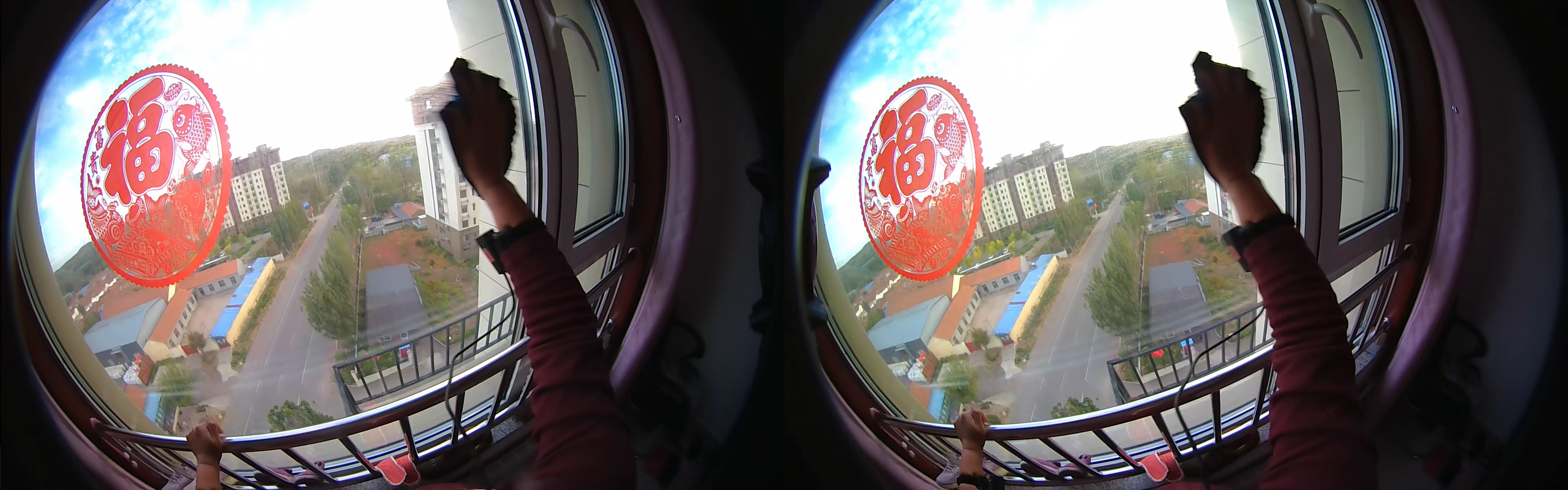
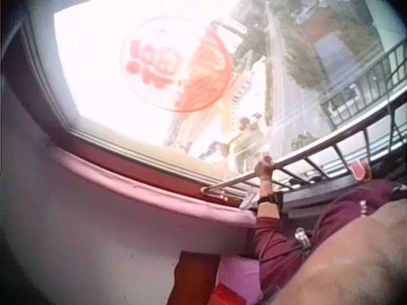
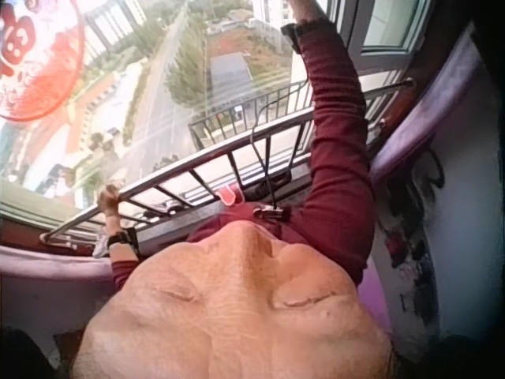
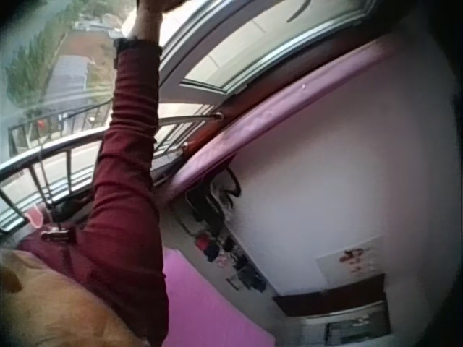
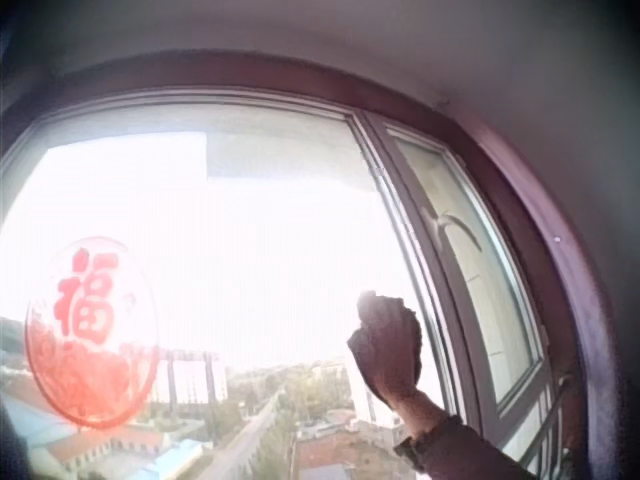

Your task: The person cleans the exterior surface of a large window using a dark cloth. They wipe the glass in broad, repetitive strokes, covering the upper and side sections of the pane while holding onto the balcony railing for support.

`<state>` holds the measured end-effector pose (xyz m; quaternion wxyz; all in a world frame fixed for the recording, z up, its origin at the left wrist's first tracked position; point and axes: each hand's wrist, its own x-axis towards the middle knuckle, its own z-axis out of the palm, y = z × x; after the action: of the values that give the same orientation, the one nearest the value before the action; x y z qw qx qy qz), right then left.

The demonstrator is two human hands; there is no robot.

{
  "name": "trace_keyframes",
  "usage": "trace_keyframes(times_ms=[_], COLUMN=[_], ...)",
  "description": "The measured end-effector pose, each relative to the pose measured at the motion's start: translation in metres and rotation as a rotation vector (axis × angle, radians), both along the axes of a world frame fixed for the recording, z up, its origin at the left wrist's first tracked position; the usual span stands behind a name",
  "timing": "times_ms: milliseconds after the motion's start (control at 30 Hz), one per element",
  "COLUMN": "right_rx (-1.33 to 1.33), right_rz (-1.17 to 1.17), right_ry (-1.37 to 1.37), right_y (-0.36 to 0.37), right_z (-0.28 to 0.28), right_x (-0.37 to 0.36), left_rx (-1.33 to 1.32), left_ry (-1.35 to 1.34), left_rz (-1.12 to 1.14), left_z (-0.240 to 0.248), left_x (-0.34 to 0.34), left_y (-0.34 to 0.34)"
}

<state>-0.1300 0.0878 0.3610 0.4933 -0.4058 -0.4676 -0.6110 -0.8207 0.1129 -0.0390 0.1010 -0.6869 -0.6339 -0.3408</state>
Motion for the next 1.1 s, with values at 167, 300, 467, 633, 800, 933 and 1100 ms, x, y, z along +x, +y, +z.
trace_keyframes(times_ms=[167, 300, 467, 633, 800, 933, 1100], right_rx=[0.048, -0.025, -0.327, -0.455, -0.368, -0.047, 0.32], right_rz=[0.104, -0.122, 0.224, 0.321, 0.317, 0.044, -0.227], right_ry=[0.372, 0.399, -0.125, -0.656, -0.599, -0.266, 0.034], right_y=[0.006, 0.017, 0.018, 0.024, -0.001, -0.012, 0.021], right_z=[-0.075, -0.079, -0.096, -0.13, -0.057, 0.039, 0.126], right_x=[0.074, -0.002, -0.191, -0.235, -0.122, -0.012, 0.031], left_rx=[0.022, 0.01, 0.014, 0.016, 0.039, 0.0, -0.004], left_ry=[-0.018, -0.011, -0.023, -0.017, 0.019, -0.029, 0.018], left_rz=[0.013, 0.017, 0.02, 0.01, -0.006, 0.017, 0.049], left_z=[-0.004, -0.006, -0.004, -0.003, -0.008, -0.009, -0.006], left_x=[0.003, 0.002, 0.0, -0.002, -0.004, -0.002, 0.0], left_y=[0.003, 0.005, 0.003, 0.001, 0.005, 0.005, 0.003])
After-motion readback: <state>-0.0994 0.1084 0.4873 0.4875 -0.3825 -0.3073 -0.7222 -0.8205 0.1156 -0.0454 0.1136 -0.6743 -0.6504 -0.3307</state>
